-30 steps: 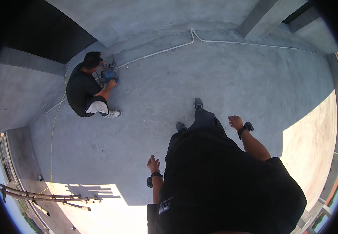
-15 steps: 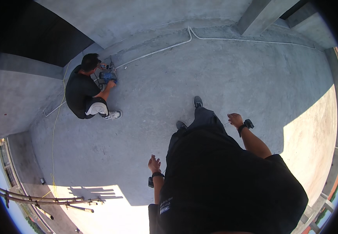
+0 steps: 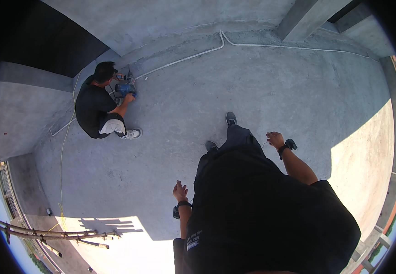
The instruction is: The person retrieves a hammer drill from the adjacent room and drills into the concrete ledge.
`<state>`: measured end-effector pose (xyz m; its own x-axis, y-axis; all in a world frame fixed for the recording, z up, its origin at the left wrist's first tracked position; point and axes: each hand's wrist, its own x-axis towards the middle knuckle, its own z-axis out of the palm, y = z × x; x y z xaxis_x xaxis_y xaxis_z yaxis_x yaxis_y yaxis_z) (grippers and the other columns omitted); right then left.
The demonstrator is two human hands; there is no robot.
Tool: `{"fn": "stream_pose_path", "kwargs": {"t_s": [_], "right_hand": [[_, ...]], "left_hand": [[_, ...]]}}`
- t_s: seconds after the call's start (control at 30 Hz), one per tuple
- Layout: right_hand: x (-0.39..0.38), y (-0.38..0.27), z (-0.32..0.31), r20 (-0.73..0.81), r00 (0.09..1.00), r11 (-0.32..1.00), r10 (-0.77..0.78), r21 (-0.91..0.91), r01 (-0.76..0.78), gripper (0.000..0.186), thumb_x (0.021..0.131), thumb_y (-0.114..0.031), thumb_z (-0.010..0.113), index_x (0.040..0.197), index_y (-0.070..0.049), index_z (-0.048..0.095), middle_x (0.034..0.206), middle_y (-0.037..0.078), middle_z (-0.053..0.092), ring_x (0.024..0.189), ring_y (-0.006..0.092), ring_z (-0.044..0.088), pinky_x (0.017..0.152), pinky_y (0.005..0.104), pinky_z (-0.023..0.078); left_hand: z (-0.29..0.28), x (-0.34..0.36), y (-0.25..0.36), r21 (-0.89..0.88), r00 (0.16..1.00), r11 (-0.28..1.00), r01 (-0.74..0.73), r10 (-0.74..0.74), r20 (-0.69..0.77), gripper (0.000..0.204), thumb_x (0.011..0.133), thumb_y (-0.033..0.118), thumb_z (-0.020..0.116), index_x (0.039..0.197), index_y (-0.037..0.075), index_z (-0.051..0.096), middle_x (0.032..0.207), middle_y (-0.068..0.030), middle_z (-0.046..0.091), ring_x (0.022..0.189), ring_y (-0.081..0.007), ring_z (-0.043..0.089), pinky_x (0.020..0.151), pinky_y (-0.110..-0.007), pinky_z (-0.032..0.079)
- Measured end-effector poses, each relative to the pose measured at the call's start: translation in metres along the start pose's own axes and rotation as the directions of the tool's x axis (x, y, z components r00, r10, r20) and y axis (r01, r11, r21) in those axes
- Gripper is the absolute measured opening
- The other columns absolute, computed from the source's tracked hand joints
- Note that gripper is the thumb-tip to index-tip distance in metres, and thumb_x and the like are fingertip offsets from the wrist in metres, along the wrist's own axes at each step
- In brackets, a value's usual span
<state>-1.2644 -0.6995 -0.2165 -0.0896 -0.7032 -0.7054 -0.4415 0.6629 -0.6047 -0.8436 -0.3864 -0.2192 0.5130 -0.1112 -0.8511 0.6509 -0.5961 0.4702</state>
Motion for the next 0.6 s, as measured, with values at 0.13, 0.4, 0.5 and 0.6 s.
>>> {"fn": "stream_pose_path", "kwargs": {"t_s": [0.13, 0.4, 0.5, 0.6], "right_hand": [[-0.001, -0.0021, -0.0003, 0.002, 1.0, 1.0, 0.012, -0.027, -0.012, 0.02, 0.075, -0.025, 0.055, 0.08, -0.006, 0.058, 0.069, 0.001, 0.054, 0.058, 0.0099, 0.052, 0.047, 0.0217, 0.039], [-0.0018, -0.0037, -0.0006, 0.006, 1.0, 0.999, 0.013, -0.044, -0.013, 0.02, 0.075, -0.024, 0.055, 0.079, -0.005, 0.059, 0.068, 0.001, 0.055, 0.059, 0.0102, 0.052, 0.049, 0.0218, 0.04], [-0.0012, -0.003, -0.0004, -0.002, 1.0, 0.999, -0.001, -0.055, 0.001, 0.02, 0.075, -0.024, 0.055, 0.079, -0.005, 0.059, 0.068, 0.002, 0.055, 0.059, 0.0102, 0.052, 0.049, 0.0219, 0.04], [0.0006, -0.0013, 0.0001, -0.007, 1.0, 0.998, -0.003, -0.058, 0.002, 0.02, 0.076, -0.024, 0.055, 0.079, -0.005, 0.06, 0.068, 0.002, 0.055, 0.058, 0.0099, 0.052, 0.048, 0.022, 0.04]], "left_hand": [[0.0009, -0.0011, 0.0011, -0.014, 1.0, 1.0, -0.006, 0.006, -0.014, 0.042, 0.08, 0.039, 0.051, 0.105, 0.004, 0.05, 0.104, -0.005, 0.051, 0.085, -0.017, 0.054, 0.058, -0.025, 0.042], [0.0, -0.0012, 0.0012, -0.011, 1.0, 1.0, 0.008, -0.008, 0.001, 0.043, 0.08, 0.039, 0.051, 0.106, 0.005, 0.05, 0.105, -0.005, 0.051, 0.086, -0.0175, 0.054, 0.059, -0.026, 0.042], [-0.0008, -0.0004, 0.0014, -0.001, 1.0, 1.0, 0.008, -0.008, 0.004, 0.042, 0.081, 0.039, 0.05, 0.106, 0.005, 0.05, 0.106, -0.0045, 0.051, 0.086, -0.0177, 0.054, 0.06, -0.026, 0.041], [-0.0014, -0.0001, 0.0023, 0.005, 1.0, 1.0, 0.006, -0.006, -0.004, 0.042, 0.081, 0.039, 0.05, 0.106, 0.006, 0.05, 0.105, -0.0045, 0.051, 0.085, -0.0175, 0.054, 0.059, -0.026, 0.041]]}}
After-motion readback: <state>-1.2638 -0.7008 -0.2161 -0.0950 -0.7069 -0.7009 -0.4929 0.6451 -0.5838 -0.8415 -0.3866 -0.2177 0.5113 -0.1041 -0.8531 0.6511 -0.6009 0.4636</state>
